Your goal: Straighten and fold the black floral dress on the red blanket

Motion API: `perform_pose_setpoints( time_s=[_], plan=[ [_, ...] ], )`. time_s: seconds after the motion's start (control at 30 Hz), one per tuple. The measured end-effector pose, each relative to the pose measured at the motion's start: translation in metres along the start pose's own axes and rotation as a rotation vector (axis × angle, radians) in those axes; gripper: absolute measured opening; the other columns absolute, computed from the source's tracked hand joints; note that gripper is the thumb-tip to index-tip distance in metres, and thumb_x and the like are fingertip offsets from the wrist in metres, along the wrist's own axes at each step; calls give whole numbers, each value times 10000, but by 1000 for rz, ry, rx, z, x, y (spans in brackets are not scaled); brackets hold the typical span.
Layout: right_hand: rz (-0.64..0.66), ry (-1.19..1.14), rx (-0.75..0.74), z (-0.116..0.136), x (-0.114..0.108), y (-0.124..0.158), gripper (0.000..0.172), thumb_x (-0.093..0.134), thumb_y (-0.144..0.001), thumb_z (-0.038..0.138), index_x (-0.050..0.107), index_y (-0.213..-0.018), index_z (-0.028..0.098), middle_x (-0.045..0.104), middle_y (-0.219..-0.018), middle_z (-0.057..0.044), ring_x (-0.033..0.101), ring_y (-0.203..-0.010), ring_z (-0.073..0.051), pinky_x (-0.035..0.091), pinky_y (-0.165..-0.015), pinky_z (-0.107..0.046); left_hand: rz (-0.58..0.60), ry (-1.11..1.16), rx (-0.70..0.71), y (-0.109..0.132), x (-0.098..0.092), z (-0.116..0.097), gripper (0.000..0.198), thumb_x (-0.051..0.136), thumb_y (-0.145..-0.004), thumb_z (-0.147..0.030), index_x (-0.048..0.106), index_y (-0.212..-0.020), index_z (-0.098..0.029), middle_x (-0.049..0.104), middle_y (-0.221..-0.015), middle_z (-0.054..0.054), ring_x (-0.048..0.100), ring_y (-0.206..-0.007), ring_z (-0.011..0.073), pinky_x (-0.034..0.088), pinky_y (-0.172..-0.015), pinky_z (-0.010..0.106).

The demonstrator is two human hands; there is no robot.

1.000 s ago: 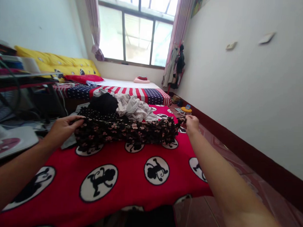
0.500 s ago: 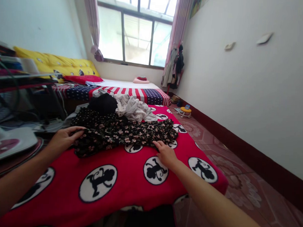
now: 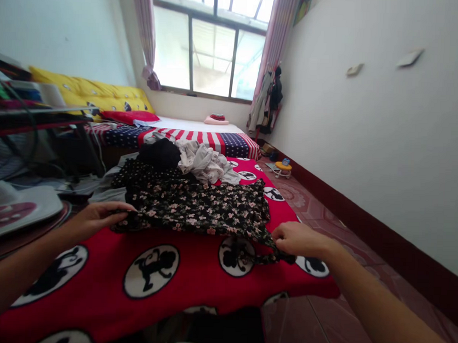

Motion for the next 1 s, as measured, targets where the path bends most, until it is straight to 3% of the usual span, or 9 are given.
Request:
perform_pose_setpoints(
  time_s=[0.1,0.2,0.3,0.47,0.63,0.73,0.87,0.93,1.0],
  plan=[
    [11,57,17,-8,2,5,158,591,-701,226,627,-548,206,590,-548,-4,490,-520,-132,268,-519,-254,250,-58,27,12,16,-3,420,633,-722,-558,727,-932,-207,732,-904,56,656,-806,231,551,-721,337],
    [-189,144,98,-17,-2,-9,151,615,-736,327,691,-646,232,663,-659,-26,563,-616,-166,294,-548,-259,384,-215,131,23,26,-8,309,573,-790,-473,735,-894,-231,728,-874,38,645,-811,211,527,-738,289],
    [-315,255,200,-23,6,-27,111,618,-713,291,718,-694,247,697,-742,-49,608,-699,-203,309,-563,-266,500,-315,104,36,31,-6,283,519,-813,-404,728,-884,-228,707,-771,22,628,-711,184,502,-661,248],
    [-20,340,195,-24,44,-42,79,634,-594,166,687,-567,217,674,-661,-87,617,-633,-233,325,-531,-277,719,-396,-45,66,39,5,269,505,-737,-285,745,-855,-247,703,-704,5,631,-637,181,465,-565,229],
    [9,285,207,-35,39,-51,30,679,-584,225,703,-602,222,680,-686,-79,629,-667,-253,355,-544,-293,845,-432,-47,70,46,-4,192,610,-677,-290,761,-782,-236,712,-661,0,626,-583,177,438,-503,215],
    [-197,189,290,-51,29,-68,106,640,-677,270,728,-729,241,701,-815,-71,647,-777,-262,406,-601,-297,781,-406,24,50,55,-13,277,620,-744,-433,762,-851,-222,710,-693,7,637,-626,176,461,-538,213],
    [-578,2,387,-72,29,-92,357,652,-724,312,677,-1057,188,646,-1111,-150,623,-977,-305,470,-745,-344,460,-395,285,18,82,-16,363,527,-856,-426,694,-1116,-235,677,-1132,63,629,-1043,218,481,-933,319],
    [-660,-165,433,-81,38,-103,555,716,-678,361,603,-1174,138,623,-1154,-185,599,-1045,-326,476,-807,-375,397,-433,375,8,105,-7,444,519,-875,-384,582,-1288,-233,547,-1356,92,522,-1236,233,394,-1063,374],
    [-682,-368,440,-86,48,-114,606,748,-640,391,592,-1159,120,660,-1076,-165,615,-1017,-312,491,-801,-377,348,-501,395,-1,126,6,526,493,-899,-391,457,-1398,-229,424,-1471,109,417,-1337,248,343,-1106,419]
  ],
)
Point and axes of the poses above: each hand's wrist, its own y-axis away from the middle knuckle, its own x-axis out of the palm, z = x × y, the point moved 4 cm from there along -y, towards the middle knuckle
